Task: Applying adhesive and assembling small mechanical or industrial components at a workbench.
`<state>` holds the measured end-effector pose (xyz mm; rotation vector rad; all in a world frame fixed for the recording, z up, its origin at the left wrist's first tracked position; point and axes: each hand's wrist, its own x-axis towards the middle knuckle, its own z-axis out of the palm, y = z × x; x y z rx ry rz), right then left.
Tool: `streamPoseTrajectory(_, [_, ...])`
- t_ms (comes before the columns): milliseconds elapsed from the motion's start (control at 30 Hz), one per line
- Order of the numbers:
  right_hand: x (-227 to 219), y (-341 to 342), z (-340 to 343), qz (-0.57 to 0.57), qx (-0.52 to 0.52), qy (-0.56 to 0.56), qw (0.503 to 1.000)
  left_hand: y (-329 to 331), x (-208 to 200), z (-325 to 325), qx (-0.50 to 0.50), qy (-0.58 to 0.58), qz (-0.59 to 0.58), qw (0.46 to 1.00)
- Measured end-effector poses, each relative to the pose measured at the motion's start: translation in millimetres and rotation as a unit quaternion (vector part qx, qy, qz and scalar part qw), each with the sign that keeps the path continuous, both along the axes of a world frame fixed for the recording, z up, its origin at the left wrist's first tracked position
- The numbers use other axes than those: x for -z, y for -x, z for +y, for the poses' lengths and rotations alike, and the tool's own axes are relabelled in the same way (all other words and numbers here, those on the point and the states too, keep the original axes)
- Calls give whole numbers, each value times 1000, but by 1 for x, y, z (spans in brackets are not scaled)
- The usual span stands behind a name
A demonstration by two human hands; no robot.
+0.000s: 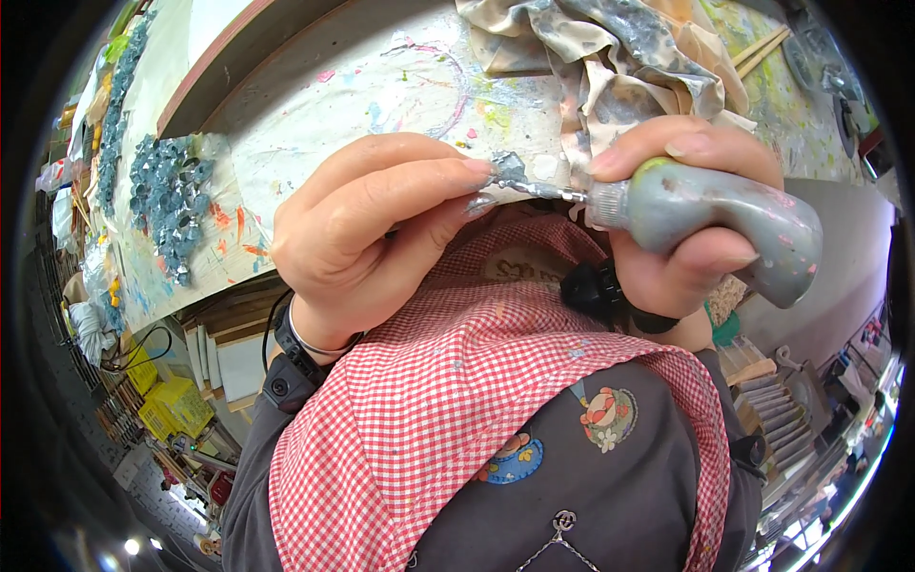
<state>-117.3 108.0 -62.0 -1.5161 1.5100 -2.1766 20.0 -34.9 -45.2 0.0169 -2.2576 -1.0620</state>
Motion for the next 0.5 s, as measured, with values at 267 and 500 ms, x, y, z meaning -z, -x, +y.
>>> streamPoseTrajectory(267, [4, 7, -3, 35, 9, 32, 999, 0, 0, -1, 6, -11, 3, 1000])
streamPoseTrajectory(500, [5, 7, 0, 44, 16, 28, 999, -2, -3, 0, 23, -7, -21, 999])
